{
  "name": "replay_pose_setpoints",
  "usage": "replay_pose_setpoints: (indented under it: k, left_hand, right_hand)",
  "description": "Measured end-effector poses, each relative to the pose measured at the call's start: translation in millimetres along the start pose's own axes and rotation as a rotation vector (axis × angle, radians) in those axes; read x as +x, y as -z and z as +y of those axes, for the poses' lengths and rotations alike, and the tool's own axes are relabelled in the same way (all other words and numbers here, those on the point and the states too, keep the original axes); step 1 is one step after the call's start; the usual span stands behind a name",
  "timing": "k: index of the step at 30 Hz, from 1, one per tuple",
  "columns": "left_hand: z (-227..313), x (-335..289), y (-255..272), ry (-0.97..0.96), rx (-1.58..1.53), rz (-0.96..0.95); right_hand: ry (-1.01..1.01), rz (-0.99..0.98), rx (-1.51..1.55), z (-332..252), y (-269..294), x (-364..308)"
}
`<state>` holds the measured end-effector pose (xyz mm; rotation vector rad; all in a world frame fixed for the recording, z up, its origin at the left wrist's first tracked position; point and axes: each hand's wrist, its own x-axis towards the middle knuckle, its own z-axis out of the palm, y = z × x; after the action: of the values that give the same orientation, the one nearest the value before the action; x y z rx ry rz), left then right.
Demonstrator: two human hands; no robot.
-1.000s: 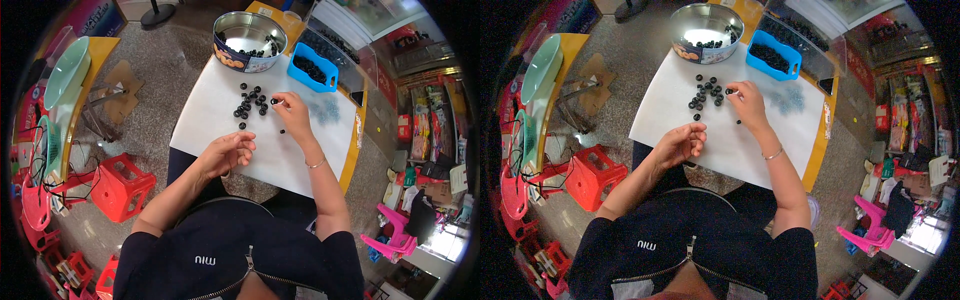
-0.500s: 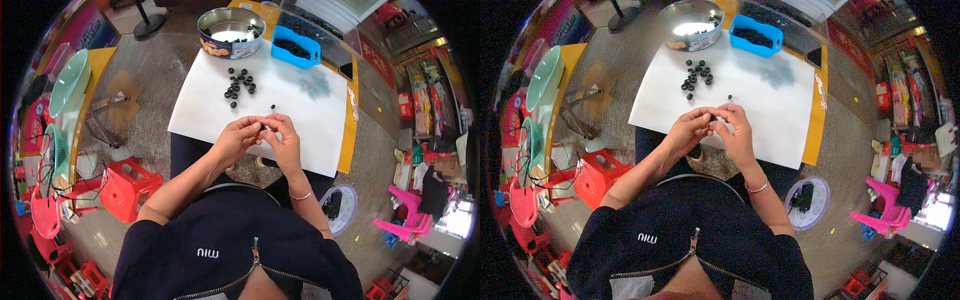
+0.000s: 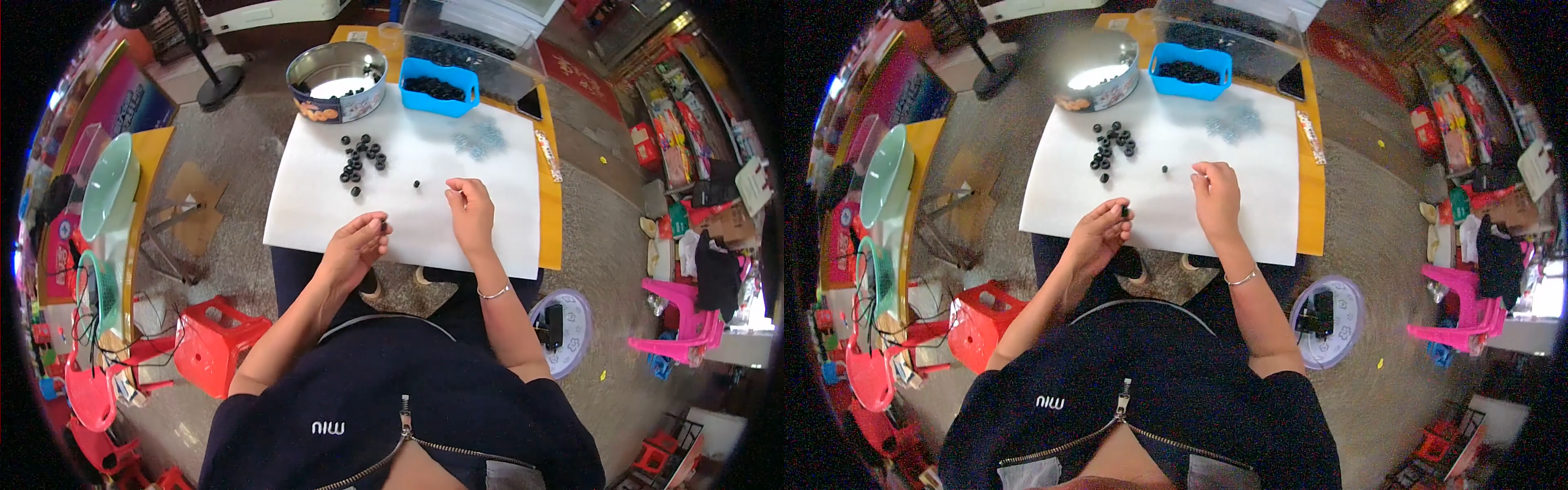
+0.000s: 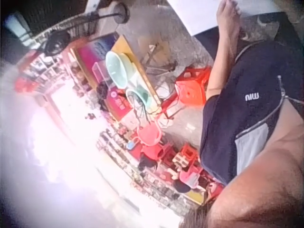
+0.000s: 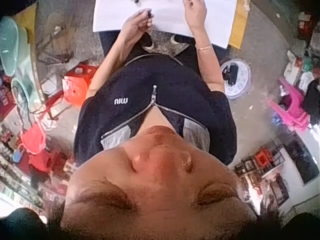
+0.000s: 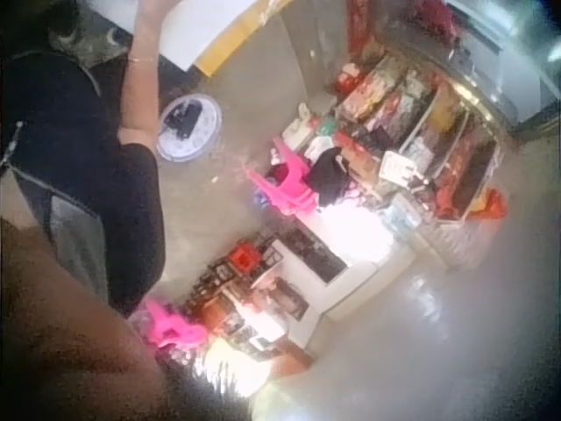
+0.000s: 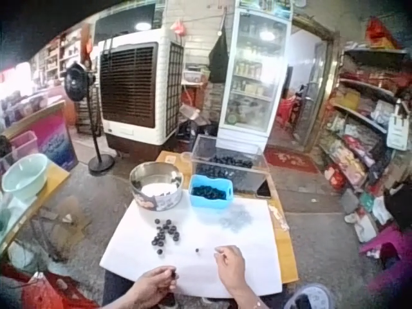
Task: The person assembles small components by picking up black ring pieces and pins from the table and containers, inserting the pins into the ring pieces by hand, and placing the assembled parts onto the white mat.
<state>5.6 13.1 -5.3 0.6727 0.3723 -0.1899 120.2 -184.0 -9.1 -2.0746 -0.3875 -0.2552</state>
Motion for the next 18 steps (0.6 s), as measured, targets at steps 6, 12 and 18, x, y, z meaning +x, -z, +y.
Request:
replay_pose_setpoints:
  k: [6,12,18]
  left_hand:
    - [4.5,4.1,15.3,-0.008,0.011,0.011]
    - [4.2,6.8,13.2,0.005,0.051,0.024]
    - [6.5,5.5,12.8,0.027,0.039,0.012]
  right_hand:
    - [0.078,0.163,-0.299,41.0,8.3,44.5]
    - [0.154,0.065,-0.569,35.1,-12.7,77.7]
    - [0.14,0.129,-0.627,54.9,-23.8,79.6]
